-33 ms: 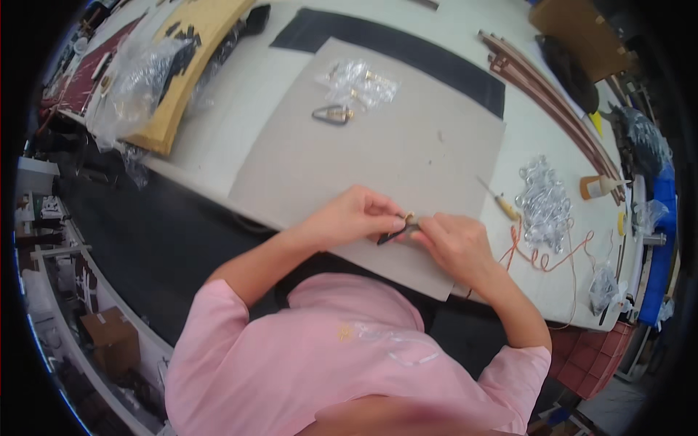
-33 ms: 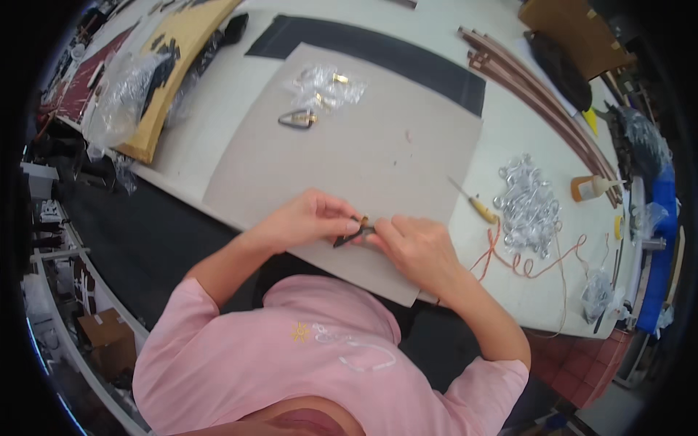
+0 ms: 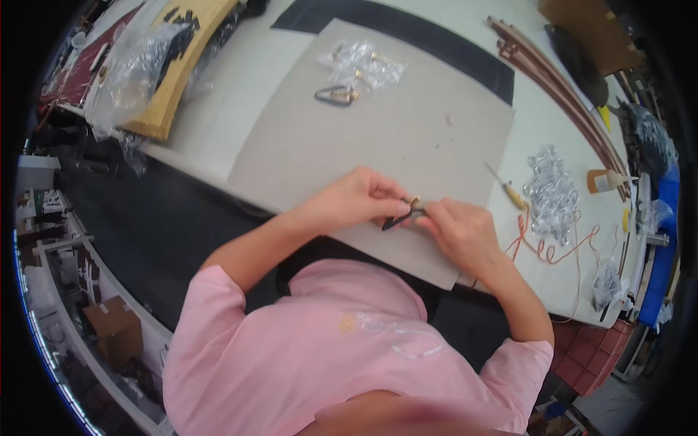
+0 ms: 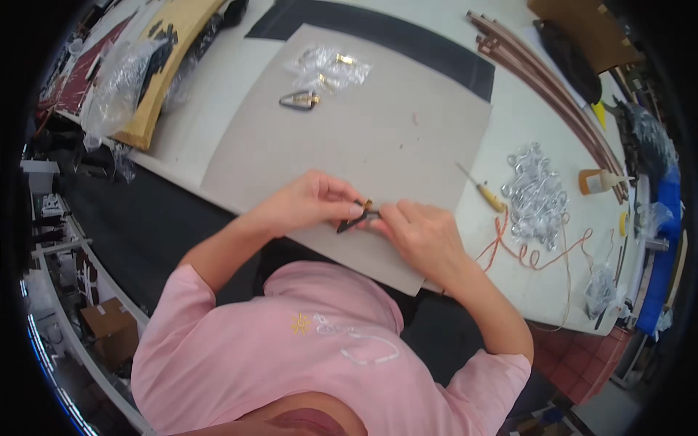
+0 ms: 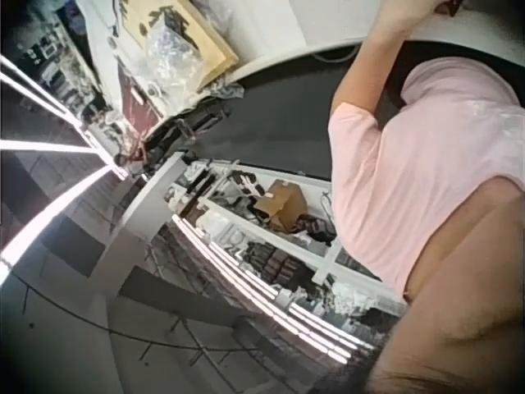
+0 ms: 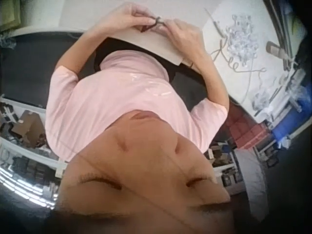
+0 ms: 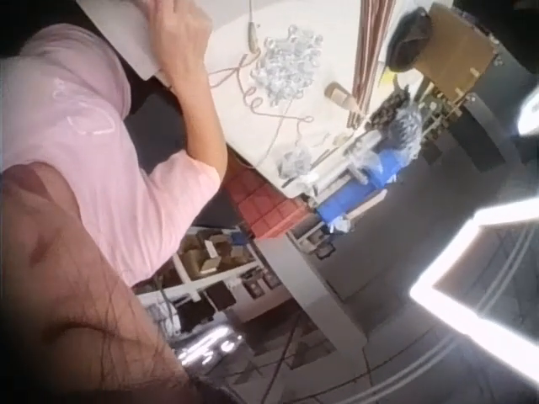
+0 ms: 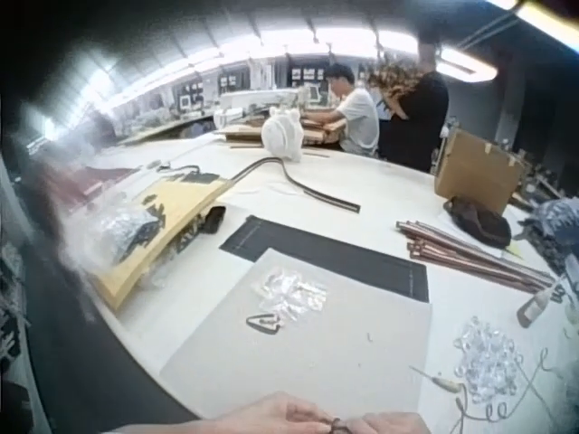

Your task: Assembling metal hardware components onto a leather piece using hand tools.

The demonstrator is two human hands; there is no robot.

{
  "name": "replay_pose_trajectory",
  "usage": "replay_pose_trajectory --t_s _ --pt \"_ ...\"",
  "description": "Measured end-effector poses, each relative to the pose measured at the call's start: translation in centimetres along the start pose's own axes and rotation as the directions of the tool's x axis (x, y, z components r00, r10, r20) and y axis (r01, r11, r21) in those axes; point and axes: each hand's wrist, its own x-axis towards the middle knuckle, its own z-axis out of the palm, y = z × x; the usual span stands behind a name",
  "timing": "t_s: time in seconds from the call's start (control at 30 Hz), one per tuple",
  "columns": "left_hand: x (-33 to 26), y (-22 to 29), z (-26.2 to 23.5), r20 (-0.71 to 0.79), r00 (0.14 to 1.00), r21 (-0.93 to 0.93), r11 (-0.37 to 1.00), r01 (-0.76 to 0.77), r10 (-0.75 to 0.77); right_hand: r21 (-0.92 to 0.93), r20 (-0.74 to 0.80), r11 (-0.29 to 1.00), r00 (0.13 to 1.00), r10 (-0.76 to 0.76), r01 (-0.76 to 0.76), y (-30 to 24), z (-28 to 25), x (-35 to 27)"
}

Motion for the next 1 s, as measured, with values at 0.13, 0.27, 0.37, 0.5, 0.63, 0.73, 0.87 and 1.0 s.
replay_pose_trajectory --t_s 0.13,0.27,0.37,0.5,0.63,0.73,0.87,1.0 --pt "1.1 1.2 -0.3 -0.044 0.996 0.085 0.993 0.085 -0.082 0.056 0.045 0.993 0.993 0.106 -0.109 0.8 1.0 -0.4" --pt "0.8 0.9 -0.3 -0.059 0.994 0.121 0.988 0.095 -0.089 0.111 0.058 0.977 0.982 0.177 -0.183 0.5 1.3 -1.4" --pt "1.1 1.0 -0.5 -0.044 0.993 0.15 0.982 0.112 -0.107 0.15 0.037 0.964 0.976 0.215 -0.218 0.6 1.6 -1.4" --pt "1.1 1.3 -0.3 -0.046 0.994 0.198 0.974 0.11 -0.103 0.16 0.043 0.965 0.978 0.205 -0.209 0.4 2.0 -1.2" --pt "1.2 1.1 -0.2 -0.049 0.994 0.213 0.971 0.11 -0.101 0.162 0.03 0.969 0.982 0.187 -0.189 0.7 2.3 -0.8" --pt "1.2 1.1 -0.2 -0.057 0.993 0.202 0.973 0.11 -0.1 0.159 0.032 0.971 0.984 0.176 -0.179 0.7 2.2 -0.5" --pt "1.1 1.2 -0.1 -0.064 0.993 0.216 0.97 0.113 -0.101 0.155 0.05 0.97 0.982 0.181 -0.187 0.8 2.1 -0.6" --pt "1.1 0.8 -0.1 -0.06 0.995 0.194 0.977 0.093 -0.083 0.159 0.065 0.97 0.982 0.175 -0.184 0.8 2.0 -0.5"
